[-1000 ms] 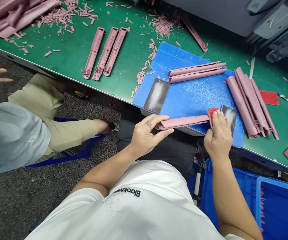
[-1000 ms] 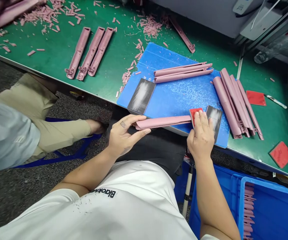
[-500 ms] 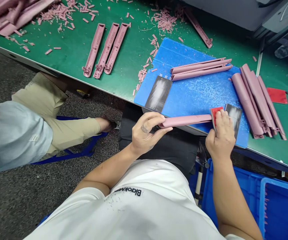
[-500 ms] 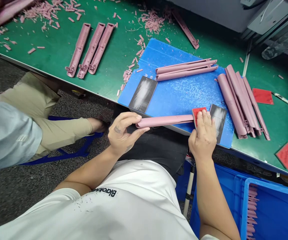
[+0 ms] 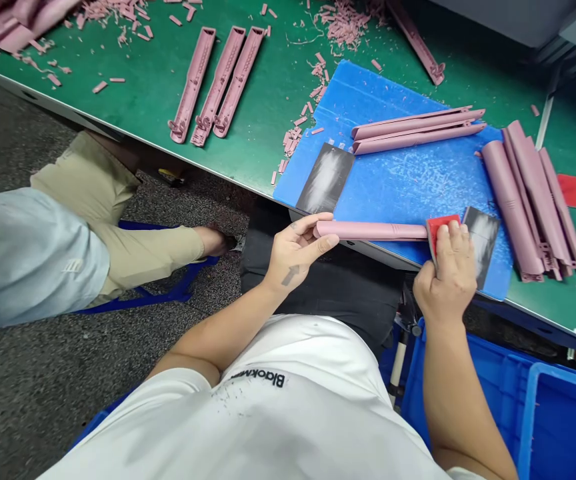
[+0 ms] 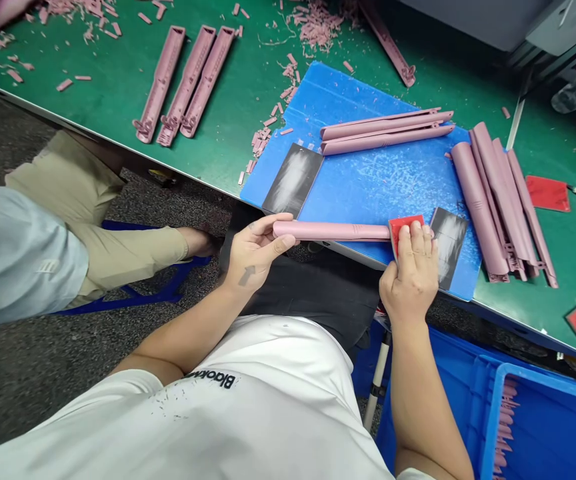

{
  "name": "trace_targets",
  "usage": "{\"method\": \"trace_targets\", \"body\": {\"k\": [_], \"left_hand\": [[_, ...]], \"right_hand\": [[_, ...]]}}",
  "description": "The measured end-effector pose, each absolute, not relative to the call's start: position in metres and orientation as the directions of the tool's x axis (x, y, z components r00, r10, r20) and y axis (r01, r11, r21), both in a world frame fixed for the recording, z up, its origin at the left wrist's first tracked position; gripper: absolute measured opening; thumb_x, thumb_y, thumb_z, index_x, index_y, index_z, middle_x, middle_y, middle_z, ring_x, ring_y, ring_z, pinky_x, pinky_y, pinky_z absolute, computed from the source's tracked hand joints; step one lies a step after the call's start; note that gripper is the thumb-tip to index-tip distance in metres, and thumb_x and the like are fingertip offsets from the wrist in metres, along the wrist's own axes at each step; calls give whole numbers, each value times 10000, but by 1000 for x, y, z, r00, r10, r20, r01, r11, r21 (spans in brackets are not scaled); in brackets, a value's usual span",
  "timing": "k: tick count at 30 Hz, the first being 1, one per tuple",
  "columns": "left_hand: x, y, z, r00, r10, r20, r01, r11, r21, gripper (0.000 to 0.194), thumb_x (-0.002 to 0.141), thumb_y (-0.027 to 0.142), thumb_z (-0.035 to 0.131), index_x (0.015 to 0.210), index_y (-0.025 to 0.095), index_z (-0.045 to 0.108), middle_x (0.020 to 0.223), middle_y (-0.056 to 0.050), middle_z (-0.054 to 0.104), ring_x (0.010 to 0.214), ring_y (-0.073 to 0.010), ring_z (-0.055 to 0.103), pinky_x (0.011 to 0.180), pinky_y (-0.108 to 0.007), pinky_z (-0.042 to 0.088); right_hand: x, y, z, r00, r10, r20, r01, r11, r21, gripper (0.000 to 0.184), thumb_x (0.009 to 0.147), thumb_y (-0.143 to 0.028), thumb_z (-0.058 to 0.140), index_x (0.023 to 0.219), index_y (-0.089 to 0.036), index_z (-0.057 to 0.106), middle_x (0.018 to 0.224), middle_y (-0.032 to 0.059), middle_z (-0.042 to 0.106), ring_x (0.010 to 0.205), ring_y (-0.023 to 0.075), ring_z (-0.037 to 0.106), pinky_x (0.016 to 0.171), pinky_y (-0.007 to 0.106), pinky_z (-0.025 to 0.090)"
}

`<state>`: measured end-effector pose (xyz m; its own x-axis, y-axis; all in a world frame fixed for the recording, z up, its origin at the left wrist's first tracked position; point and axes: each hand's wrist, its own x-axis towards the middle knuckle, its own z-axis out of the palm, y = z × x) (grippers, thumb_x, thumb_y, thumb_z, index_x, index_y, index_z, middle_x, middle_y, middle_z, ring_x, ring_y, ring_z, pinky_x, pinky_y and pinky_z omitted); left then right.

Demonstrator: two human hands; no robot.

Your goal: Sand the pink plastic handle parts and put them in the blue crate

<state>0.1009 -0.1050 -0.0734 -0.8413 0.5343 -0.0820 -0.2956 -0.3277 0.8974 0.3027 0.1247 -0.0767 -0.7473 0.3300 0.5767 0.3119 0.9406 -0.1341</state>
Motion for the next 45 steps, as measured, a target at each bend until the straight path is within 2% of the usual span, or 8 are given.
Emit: {"method": "trace_targets", "body": {"k": [6, 19, 25, 28, 31, 35, 39, 45], "left_hand": [[100, -104, -76, -830, 554, 65, -175, -370, 912, 477, 785, 437, 1008, 1178, 212, 858, 1194, -99, 841, 1111, -222, 796, 1030, -342, 656], [102, -96, -82, -788, 612, 68, -203, -362, 910, 598, 825, 579, 958, 1285, 225, 814, 1277, -110, 826, 1215, -269, 788, 1104, -401, 636], [86, -88, -52, -827, 530, 186, -34, -379, 925, 671, 962, 853, 621, 1230, 244, 708, 1152, -103, 798, 1177, -288, 800, 980, -425, 685], [74, -98, -30, -849, 509, 141, -56, -353, 934, 678, 1000, 891, 483, 1219, 267, 632, 1018, -61, 739, 906, -225, 810, 768, -370, 686], [76, -102, -26, -740, 672, 3, -255, -285, 924, 582, 984, 804, 638, 1185, 259, 605, 802, 20, 621, 534, -126, 616, 483, -290, 549], [90, -97, -39, -641, 753, -150, -380, -142, 914, 413, 875, 506, 879, 1029, 222, 621, 634, 92, 512, 435, -72, 453, 401, -241, 418], [98, -95, -51, -609, 783, -128, -335, -108, 936, 317, 869, 325, 866, 813, 195, 583, 523, 58, 532, 434, -102, 522, 401, -245, 399], [107, -96, -58, -461, 873, -157, -389, -40, 920, 239, 861, 228, 828, 783, 183, 606, 469, 68, 488, 392, -86, 466, 383, -228, 342]], "right_hand": [[312, 117, -73, -757, 344, 555, 329, 935, -132, 758, 982, -69, 426, 1729, -193, 474, 1691, 149, 506, 1586, 387, 463, 1297, 683, 421], [309, 117, -76, -740, 329, 587, 298, 942, -154, 761, 993, -63, 425, 1741, -202, 455, 1705, 142, 489, 1592, 396, 450, 1298, 695, 415], [304, 106, -50, -666, 427, 612, 274, 903, -331, 657, 1032, -87, 494, 1659, -257, 589, 1570, 95, 638, 1413, 397, 654, 1216, 631, 553], [297, 95, -29, -589, 491, 641, 253, 866, -431, 564, 1062, -140, 550, 1595, -285, 665, 1469, 69, 717, 1300, 386, 733, 1141, 577, 628], [276, 80, -13, -691, 386, 612, 101, 889, -447, 601, 1072, -125, 521, 1643, -294, 611, 1525, 67, 684, 1380, 365, 685, 1218, 585, 576], [228, 54, 2, -804, 99, 587, -131, 932, -337, 723, 1084, -41, 393, 1748, -328, 432, 1692, 63, 527, 1577, 290, 495, 1316, 561, 470], [195, 39, 4, -835, -95, 542, -269, 929, -253, 610, 1108, -81, 491, 1679, -292, 529, 1665, 97, 558, 1617, 292, 429, 1347, 562, 409], [213, 59, -19, -890, -121, 440, -266, 922, -283, 489, 1115, -142, 509, 1551, -299, 665, 1597, 92, 628, 1577, 291, 486, 1308, 552, 459]]}}
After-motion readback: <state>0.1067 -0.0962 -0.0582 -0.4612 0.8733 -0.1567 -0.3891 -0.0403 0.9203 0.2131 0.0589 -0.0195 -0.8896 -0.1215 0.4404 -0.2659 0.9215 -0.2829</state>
